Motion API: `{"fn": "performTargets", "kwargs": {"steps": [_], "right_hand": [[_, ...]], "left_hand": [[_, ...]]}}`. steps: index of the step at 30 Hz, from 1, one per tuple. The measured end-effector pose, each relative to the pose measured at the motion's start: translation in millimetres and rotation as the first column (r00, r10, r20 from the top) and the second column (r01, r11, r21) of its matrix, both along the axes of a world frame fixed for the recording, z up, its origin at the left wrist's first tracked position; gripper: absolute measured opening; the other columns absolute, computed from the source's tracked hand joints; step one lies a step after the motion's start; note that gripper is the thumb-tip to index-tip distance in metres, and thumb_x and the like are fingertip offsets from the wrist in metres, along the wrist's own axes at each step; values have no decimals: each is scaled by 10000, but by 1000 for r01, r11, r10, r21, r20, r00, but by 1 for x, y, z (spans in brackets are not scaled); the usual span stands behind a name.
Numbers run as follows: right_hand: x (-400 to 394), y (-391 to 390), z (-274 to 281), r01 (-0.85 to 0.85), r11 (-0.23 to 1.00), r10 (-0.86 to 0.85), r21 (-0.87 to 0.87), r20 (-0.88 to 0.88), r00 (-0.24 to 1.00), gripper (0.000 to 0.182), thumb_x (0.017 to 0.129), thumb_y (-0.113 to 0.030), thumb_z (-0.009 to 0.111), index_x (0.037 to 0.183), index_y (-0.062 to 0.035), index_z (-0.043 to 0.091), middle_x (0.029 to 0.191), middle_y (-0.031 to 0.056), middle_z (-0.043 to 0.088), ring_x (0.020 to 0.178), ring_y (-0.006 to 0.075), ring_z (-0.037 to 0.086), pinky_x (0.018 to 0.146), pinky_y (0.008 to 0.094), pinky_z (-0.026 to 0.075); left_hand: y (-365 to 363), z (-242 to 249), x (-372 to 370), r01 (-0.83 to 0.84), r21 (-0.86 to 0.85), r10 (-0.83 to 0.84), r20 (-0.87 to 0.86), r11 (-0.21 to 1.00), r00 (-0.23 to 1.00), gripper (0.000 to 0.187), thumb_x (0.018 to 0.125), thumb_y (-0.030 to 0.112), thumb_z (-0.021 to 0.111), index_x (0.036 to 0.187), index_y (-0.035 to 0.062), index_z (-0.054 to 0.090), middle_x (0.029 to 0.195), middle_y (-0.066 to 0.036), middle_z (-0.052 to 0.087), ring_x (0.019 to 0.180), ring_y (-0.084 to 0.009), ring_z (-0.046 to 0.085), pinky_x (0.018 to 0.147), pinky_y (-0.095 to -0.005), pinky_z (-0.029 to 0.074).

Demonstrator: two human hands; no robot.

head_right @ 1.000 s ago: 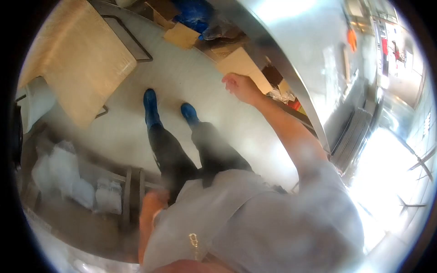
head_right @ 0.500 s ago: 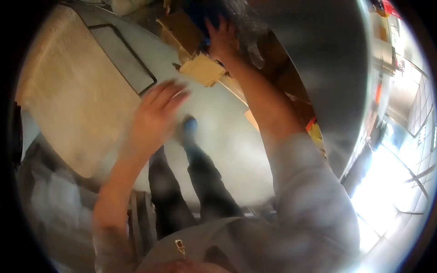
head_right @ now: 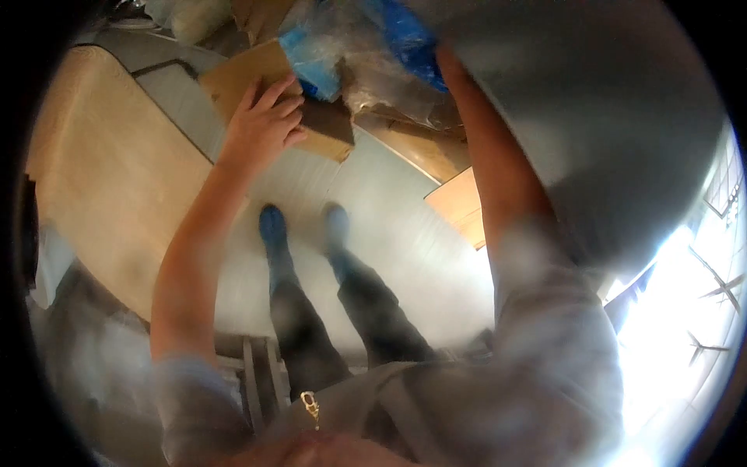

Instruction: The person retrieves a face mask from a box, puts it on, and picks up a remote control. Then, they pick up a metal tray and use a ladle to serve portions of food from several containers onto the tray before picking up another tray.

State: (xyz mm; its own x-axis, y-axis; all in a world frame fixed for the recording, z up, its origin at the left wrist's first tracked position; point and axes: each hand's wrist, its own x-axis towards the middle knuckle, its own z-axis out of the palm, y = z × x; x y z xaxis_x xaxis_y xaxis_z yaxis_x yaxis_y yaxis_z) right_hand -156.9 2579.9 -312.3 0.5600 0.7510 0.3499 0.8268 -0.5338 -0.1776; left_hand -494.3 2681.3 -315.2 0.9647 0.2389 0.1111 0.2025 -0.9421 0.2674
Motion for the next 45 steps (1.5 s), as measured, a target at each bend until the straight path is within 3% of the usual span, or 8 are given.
{"fn": "performTargets", "kwargs": {"steps": [7, 12, 16, 21, 24, 27, 34, 45], "right_hand": [[60, -31, 9, 398, 916, -395, 53, -65, 917, 565, 581, -59, 635, 1136, -91, 537, 1063, 132, 580, 1006, 336, 532, 916, 378, 411], [25, -14, -9, -120, 915, 278, -385, 387, 879, 310, 700, -50, 540, 1007, -48, 586, 989, 133, 591, 945, 296, 557, 843, 382, 437], [-18, -15, -69, -666, 454, 788, -592, -83, 611, 149, 709, -104, 530, 842, -65, 586, 821, 116, 591, 777, 275, 554, 734, 381, 445], [-102, -17, -43, -525, -115, 617, -843, -474, 627, 206, 745, -83, 515, 921, -98, 620, 925, 112, 627, 908, 247, 580, 781, 356, 454], [-120, 1, -34, -613, 461, 118, -641, -641, 759, 220, 770, -104, 498, 948, -121, 627, 931, 109, 640, 903, 268, 594, 765, 382, 465], [-84, 25, -97, -119, 985, -89, -124, -959, 267, 209, 770, -163, 548, 947, -80, 621, 810, 91, 647, 765, 235, 608, 676, 375, 472], [-37, 144, -82, 380, 925, -187, 2, -868, 460, 140, 805, -203, 561, 804, -65, 583, 720, 47, 577, 544, 175, 507, 471, 309, 427], [-58, 39, -39, 523, 852, -17, -15, -1000, -1, 237, 830, -196, 582, 1012, -45, 578, 931, 106, 629, 831, 223, 613, 749, 354, 499]], "left_hand": [[-4, -20, 15, -12, -15, 12, 7, 1000, 1000, 301, 713, 419, 631, 835, 147, 664, 1156, 107, 545, 1258, -139, 296, 1055, -426, 237], [-8, -20, 17, -11, -28, 12, 24, 1000, 1000, 302, 701, 401, 644, 867, 150, 667, 1156, 106, 544, 1261, -134, 296, 1059, -413, 239], [-5, -19, 9, -24, -64, 29, 80, 998, 996, 290, 677, 361, 670, 863, 139, 663, 1166, 99, 540, 1262, -137, 304, 1054, -401, 259], [2, -11, 6, 9, -67, 3, 178, 998, 984, 265, 695, 358, 656, 840, 137, 659, 1149, 101, 552, 1251, -136, 308, 1053, -409, 263], [3, -12, 3, 17, -77, -1, 208, 997, 978, 257, 675, 338, 676, 845, 146, 661, 1144, 101, 554, 1234, -139, 336, 1045, -407, 278], [-8, -24, 9, 31, -87, -10, 239, 996, 971, 266, 664, 335, 682, 855, 150, 663, 1141, 101, 554, 1233, -142, 340, 1046, -407, 277], [-7, -22, 5, 16, -124, 15, 243, 992, 970, 270, 627, 321, 708, 827, 150, 643, 1156, 100, 541, 1265, -163, 317, 1016, -442, 313], [-9, -12, 4, -4, -208, 36, 151, 978, 988, 286, 674, 324, 688, 907, 157, 678, 1187, 98, 535, 1279, -160, 280, 1070, -442, 216]]}}
